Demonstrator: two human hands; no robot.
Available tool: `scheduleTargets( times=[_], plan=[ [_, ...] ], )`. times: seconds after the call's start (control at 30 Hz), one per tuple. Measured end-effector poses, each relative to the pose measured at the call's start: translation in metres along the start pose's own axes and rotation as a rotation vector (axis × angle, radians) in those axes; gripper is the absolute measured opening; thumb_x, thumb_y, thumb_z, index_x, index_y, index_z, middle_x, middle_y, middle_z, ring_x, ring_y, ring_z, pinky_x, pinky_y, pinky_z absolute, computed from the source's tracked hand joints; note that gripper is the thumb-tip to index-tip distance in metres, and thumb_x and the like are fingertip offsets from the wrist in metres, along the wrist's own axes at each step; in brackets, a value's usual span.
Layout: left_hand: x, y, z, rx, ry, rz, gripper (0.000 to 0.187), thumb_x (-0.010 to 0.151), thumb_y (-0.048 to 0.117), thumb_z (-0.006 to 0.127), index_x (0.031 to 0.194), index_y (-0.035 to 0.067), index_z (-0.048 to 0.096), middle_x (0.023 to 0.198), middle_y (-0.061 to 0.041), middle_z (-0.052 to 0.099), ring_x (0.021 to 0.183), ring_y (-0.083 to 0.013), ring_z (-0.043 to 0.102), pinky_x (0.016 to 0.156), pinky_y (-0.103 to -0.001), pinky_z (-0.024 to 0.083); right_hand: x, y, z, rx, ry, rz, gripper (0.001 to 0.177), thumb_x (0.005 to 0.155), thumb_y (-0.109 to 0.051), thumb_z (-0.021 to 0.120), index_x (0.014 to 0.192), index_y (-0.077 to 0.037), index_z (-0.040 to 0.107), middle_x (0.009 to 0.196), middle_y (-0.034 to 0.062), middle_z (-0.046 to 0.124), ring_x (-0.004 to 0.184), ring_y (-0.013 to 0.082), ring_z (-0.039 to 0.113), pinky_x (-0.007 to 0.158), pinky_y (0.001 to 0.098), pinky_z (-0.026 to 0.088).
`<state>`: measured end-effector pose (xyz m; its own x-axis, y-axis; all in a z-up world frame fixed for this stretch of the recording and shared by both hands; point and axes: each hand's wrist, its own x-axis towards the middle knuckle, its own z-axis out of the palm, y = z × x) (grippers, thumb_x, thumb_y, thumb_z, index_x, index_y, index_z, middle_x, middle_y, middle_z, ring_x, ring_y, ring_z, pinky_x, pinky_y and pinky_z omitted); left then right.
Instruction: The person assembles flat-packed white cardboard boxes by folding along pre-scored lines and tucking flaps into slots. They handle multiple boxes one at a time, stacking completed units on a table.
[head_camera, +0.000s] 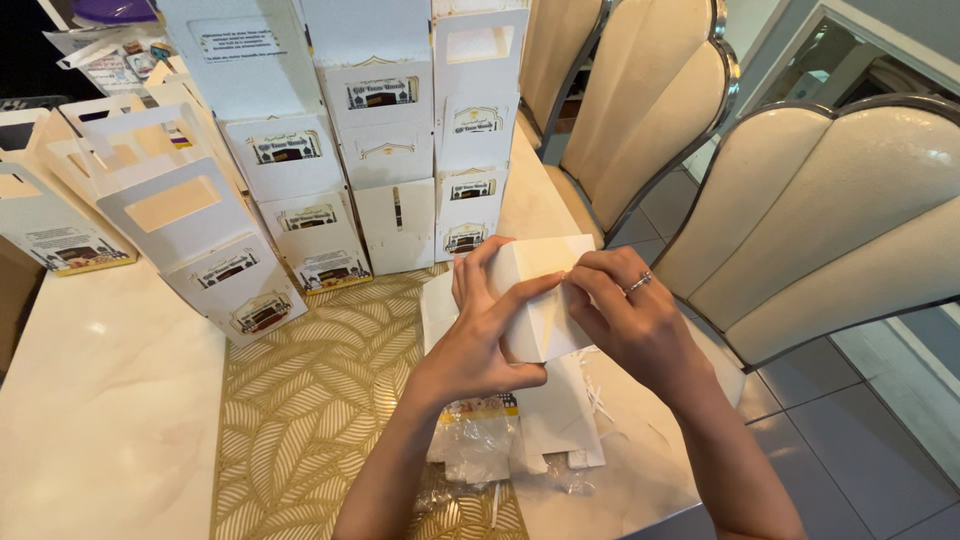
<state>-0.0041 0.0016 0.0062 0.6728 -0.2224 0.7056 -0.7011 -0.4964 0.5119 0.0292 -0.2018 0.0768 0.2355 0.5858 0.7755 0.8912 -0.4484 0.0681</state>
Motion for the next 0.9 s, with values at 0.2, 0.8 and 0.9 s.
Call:
scheduleTargets(
  times=[0.2, 0.8, 0.9],
  plan=[
    [0.000, -0.001, 0.002, 0.035, -0.004, -0.004, 0.096, 0.055, 0.033, 0.089, 0.145, 0.023, 0.056, 0.152, -0.026, 0.025, 0.144, -0.0496, 0.023, 0.122, -0.067, 0.010, 0.002, 0.001, 0.006, -0.088, 0.018, -0.057, 0.023, 0.080, 0.008, 0.079, 0.095, 0.004, 0.062, 0.096, 0.0130, 0.061, 0.083, 0.0289, 0.062, 0.073, 0.0392, 0.055],
    [-0.002, -0.039, -0.001, -0.181, -0.160, -0.193, 0.103, 0.049, 0.027, 0.094, 0.138, 0.025, 0.043, 0.158, -0.024, 0.012, 0.148, -0.0560, 0.013, 0.112, -0.063, 0.029, -0.063, 0.085, 0.008, 0.612, 0.366, 0.588, 0.008, 0.111, -0.003, 0.054, 0.104, -0.003, 0.050, 0.099, 0.0035, 0.056, 0.079, 0.0072, 0.047, 0.075, 0.0227, 0.044],
    [-0.005, -0.050, -0.012, -0.164, -0.062, -0.068, 0.103, 0.056, 0.024, 0.092, 0.144, 0.025, 0.040, 0.154, -0.022, 0.022, 0.153, -0.0510, 0.021, 0.125, -0.062, 0.035, -0.094, 0.112, 0.024, 0.626, 0.244, 0.788, 0.010, 0.103, -0.004, 0.062, 0.099, -0.005, 0.053, 0.091, 0.0010, 0.058, 0.076, 0.0063, 0.050, 0.067, 0.0229, 0.044]
  ],
)
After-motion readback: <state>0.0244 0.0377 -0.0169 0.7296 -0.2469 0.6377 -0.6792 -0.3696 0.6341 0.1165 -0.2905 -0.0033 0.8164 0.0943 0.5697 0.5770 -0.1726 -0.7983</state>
